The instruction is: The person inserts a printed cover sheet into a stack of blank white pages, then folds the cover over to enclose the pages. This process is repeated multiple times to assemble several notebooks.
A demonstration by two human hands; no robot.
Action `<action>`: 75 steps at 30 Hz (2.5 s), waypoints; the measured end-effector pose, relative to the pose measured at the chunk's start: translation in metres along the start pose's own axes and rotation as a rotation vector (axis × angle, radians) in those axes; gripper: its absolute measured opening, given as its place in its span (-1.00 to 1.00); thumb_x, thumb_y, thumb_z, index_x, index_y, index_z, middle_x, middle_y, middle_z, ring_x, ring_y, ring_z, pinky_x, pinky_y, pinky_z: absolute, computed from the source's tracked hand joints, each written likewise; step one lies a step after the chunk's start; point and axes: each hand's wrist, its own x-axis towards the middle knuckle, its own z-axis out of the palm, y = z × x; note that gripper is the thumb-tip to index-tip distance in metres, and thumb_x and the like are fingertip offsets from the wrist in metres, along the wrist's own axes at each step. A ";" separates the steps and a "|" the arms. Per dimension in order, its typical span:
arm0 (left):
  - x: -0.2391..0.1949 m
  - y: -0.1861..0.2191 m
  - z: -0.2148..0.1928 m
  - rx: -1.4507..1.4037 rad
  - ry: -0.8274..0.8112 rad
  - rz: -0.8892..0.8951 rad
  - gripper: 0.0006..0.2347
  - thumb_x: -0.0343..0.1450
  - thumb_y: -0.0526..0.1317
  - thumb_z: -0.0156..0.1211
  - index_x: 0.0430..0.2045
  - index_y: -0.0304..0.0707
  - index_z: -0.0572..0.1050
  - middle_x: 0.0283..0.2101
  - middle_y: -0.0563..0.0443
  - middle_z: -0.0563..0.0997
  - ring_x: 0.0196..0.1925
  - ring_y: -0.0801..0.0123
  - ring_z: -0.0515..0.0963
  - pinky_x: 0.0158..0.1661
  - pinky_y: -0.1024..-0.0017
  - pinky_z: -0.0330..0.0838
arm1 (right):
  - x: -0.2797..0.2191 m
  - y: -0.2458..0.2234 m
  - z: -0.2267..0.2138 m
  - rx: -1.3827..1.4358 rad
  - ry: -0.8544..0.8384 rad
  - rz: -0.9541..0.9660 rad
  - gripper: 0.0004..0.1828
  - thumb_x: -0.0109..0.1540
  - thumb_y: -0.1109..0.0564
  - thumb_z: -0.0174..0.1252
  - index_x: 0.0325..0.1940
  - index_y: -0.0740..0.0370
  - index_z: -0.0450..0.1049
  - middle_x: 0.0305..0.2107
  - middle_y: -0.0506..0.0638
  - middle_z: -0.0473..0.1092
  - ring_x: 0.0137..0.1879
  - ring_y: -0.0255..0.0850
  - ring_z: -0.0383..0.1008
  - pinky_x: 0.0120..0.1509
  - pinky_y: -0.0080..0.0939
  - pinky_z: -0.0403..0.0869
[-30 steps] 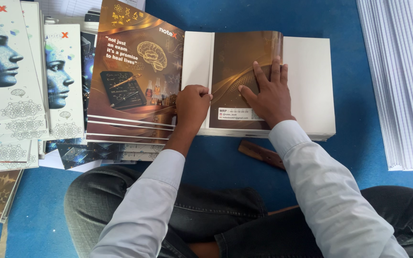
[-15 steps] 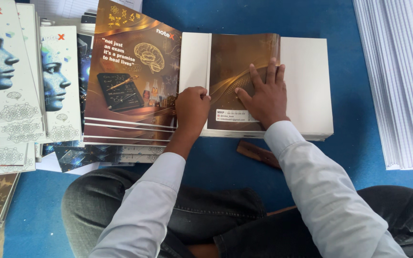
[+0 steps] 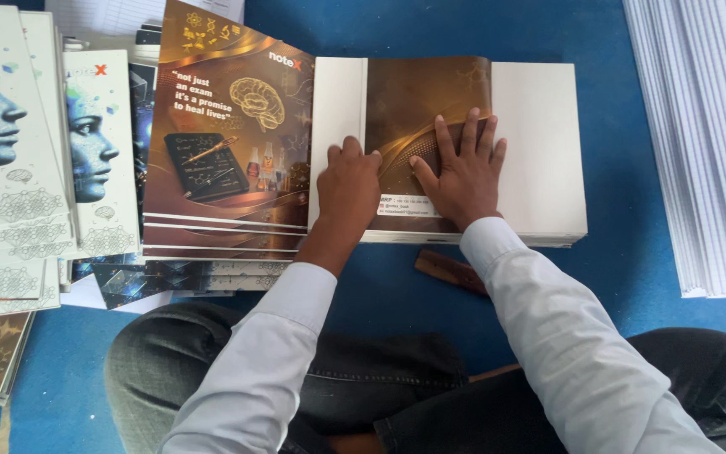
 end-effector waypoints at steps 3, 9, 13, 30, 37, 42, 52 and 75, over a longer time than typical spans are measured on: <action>0.010 0.004 -0.004 0.193 0.091 0.189 -0.92 0.31 -0.34 0.23 -0.51 -0.22 0.67 0.19 -0.04 0.49 0.20 0.09 0.45 -0.09 0.06 0.49 | 0.002 0.002 0.000 0.012 -0.011 0.000 -0.12 0.30 -0.50 -0.11 0.60 -0.10 0.08 0.53 0.37 -0.26 0.61 0.37 -0.47 0.55 0.50 -0.36; 0.030 0.022 -0.014 0.150 -0.344 0.126 -0.68 0.21 -0.10 0.51 -0.32 -0.35 0.64 0.01 -0.13 0.48 0.18 0.07 0.46 0.10 0.17 0.45 | 0.013 0.013 -0.017 0.062 -0.171 0.004 -0.12 0.27 -0.47 -0.03 0.57 -0.05 0.11 0.52 0.36 -0.25 0.61 0.37 -0.44 0.54 0.47 -0.27; 0.029 0.033 -0.013 0.150 -0.285 0.127 -0.53 0.07 -0.10 0.64 -0.23 -0.34 0.62 0.04 -0.15 0.45 0.16 0.02 0.45 0.07 0.20 0.50 | 0.017 0.030 -0.055 0.183 -0.220 -0.093 -0.35 0.30 -0.30 0.11 0.29 0.17 0.41 0.33 0.38 0.13 0.46 0.32 0.04 0.45 0.18 0.20; 0.037 0.040 0.008 0.204 -0.275 0.122 -0.56 0.30 -0.26 0.34 0.10 0.16 0.53 0.09 -0.20 0.36 0.13 -0.13 0.40 0.04 0.20 0.52 | -0.110 0.008 -0.081 -0.223 -0.503 -0.360 -0.73 0.08 0.06 0.35 -0.21 0.21 0.55 -0.31 0.12 0.55 -0.11 0.07 0.60 -0.04 0.05 0.55; 0.035 0.041 0.008 0.196 -0.257 0.123 -0.64 0.36 -0.24 0.27 0.06 0.18 0.57 0.12 -0.21 0.35 0.17 -0.17 0.38 0.09 0.16 0.49 | -0.094 0.013 -0.098 -0.018 -0.664 -0.303 -0.76 0.14 0.13 0.27 -0.12 0.17 0.52 -0.17 0.15 0.51 -0.01 0.12 0.54 0.10 0.12 0.48; 0.036 0.046 0.004 0.188 -0.276 0.106 -0.65 0.34 -0.23 0.26 0.04 0.18 0.57 0.15 -0.21 0.33 0.21 -0.18 0.35 0.06 0.17 0.51 | -0.080 0.015 -0.119 0.167 -0.407 -0.188 -0.65 0.26 0.25 0.03 0.12 0.16 0.49 -0.04 0.17 0.50 0.09 0.14 0.50 0.20 0.12 0.41; 0.038 0.056 0.002 0.315 -0.346 0.157 -0.53 0.40 -0.18 0.24 0.24 0.28 0.38 0.28 -0.35 0.24 0.28 -0.47 0.26 0.13 0.04 0.46 | -0.076 0.026 -0.102 0.163 -0.338 -0.026 -0.38 0.28 0.24 0.03 0.44 -0.13 0.33 -0.13 0.16 0.39 0.01 0.07 0.42 0.20 0.06 0.39; 0.039 0.058 -0.005 0.388 -0.508 0.225 -0.57 0.56 -0.15 -0.08 0.35 0.49 0.21 0.43 -0.52 -0.01 0.42 -0.63 0.02 0.13 -0.24 0.41 | 0.082 0.077 -0.041 0.047 0.137 0.004 -0.37 0.27 0.26 0.08 0.45 -0.01 0.37 -0.08 0.30 0.37 0.04 0.26 0.39 0.08 0.27 0.39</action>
